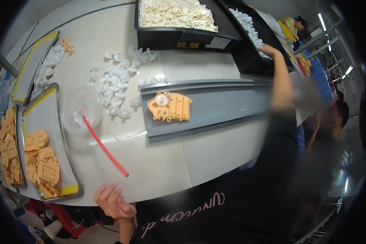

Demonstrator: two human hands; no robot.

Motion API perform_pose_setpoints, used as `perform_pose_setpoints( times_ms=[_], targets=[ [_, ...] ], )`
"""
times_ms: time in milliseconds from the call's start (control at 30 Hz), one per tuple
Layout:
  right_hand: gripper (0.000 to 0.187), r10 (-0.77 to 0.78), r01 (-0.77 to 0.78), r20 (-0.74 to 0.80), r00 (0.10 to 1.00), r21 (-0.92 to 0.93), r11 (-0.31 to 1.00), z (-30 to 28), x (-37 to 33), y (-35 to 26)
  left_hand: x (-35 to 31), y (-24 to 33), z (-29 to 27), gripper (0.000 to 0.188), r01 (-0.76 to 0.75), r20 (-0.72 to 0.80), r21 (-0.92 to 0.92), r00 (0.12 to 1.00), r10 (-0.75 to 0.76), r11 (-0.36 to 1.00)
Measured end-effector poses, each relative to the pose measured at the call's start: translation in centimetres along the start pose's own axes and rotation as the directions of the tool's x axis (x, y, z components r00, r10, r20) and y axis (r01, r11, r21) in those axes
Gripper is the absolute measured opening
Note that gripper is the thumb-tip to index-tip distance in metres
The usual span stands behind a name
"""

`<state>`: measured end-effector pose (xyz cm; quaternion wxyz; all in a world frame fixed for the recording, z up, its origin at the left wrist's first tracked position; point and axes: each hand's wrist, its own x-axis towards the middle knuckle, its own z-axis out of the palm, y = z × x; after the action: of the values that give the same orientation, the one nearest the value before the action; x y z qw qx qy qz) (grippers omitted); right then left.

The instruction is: Assembling plastic toy waffles by adding cream and small decorative components.

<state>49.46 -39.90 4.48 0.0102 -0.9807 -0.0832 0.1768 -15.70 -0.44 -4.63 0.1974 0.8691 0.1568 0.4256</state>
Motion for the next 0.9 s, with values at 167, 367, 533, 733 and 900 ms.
perform_pose_setpoints(
  times_ms=[167,367,533,733,900],
  targets=[
    [0.036,-0.140,0.178,0.199,0.970,-0.189,0.966,0.5,-2.0,-2.2,-0.2,0.4,-0.2,0.027,0.078,0.011,0.010,0.997,-0.078,0.997],
    [0.025,-0.267,0.284,-0.101,0.959,0.259,0.923,-0.1,-6.5,-3.2,0.2,0.3,0.5,0.023,0.049,0.027,-0.011,0.998,-0.048,0.999],
    [0.023,-0.330,0.493,-0.564,0.756,0.161,0.855,0.0,-8.5,-4.3,0.4,0.3,0.8,0.022,0.050,0.018,0.003,0.999,-0.050,0.999],
    [0.025,-0.405,0.827,-0.791,0.458,0.212,0.520,1.5,-19.0,-14.6,0.4,0.5,0.5,0.026,0.054,0.010,0.000,0.999,-0.054,0.999],
    [0.023,-0.599,0.771,-0.582,0.551,0.629,0.098,9.8,-24.4,-25.4,0.0,0.2,0.3,0.024,0.081,0.001,-0.023,0.997,-0.081,0.996]
  ],
)
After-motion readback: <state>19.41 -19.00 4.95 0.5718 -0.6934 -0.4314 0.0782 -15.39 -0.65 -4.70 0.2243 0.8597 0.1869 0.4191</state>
